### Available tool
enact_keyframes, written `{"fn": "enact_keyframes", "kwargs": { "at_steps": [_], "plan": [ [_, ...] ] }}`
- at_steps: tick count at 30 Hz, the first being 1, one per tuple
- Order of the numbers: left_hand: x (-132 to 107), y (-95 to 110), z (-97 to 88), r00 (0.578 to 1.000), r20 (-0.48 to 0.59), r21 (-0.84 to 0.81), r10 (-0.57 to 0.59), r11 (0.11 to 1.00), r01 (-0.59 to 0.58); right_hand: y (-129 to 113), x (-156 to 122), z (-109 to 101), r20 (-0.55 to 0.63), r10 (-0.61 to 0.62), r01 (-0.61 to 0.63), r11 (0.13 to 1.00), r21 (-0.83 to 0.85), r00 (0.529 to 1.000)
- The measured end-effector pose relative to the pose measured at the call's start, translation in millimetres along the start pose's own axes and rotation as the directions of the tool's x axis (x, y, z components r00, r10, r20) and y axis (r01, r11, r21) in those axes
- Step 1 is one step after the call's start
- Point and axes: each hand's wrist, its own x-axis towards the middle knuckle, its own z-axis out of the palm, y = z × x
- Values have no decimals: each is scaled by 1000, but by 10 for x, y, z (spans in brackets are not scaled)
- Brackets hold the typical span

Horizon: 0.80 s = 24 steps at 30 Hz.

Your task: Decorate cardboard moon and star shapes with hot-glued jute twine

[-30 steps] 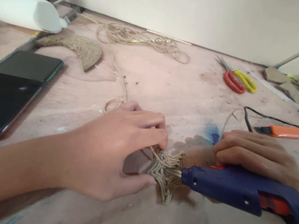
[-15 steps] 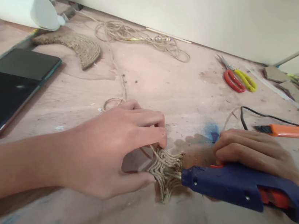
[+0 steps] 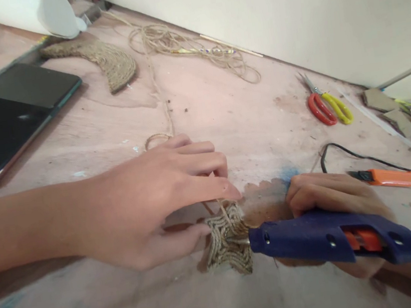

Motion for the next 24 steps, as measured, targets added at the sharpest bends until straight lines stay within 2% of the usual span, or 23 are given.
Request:
{"fn": "enact_keyframes", "kwargs": {
  "at_steps": [6, 11, 16, 22, 24],
  "plan": [
    [-60, 1, -84, 988, 62, -46, 140, 989, -137, 18, -3, -31, 49, -17, 16, 999, 29, 999],
    [-74, 61, -88, 992, 67, -31, 106, 994, -104, 16, -10, -56, 33, 2, -2, 1000, -1, 999],
    [-76, 35, -88, 988, 102, -33, 119, 993, -117, 6, -43, -70, 91, 13, -13, 1000, 1, 996],
    [-78, 6, -66, 984, 97, -80, 147, 987, -139, -4, -86, 71, -100, 36, -37, 999, -8, 994],
    [-82, 9, -73, 983, 113, -76, 144, 988, -136, -5, -78, 56, -53, 18, -19, 1000, -19, 998]
  ]
}}
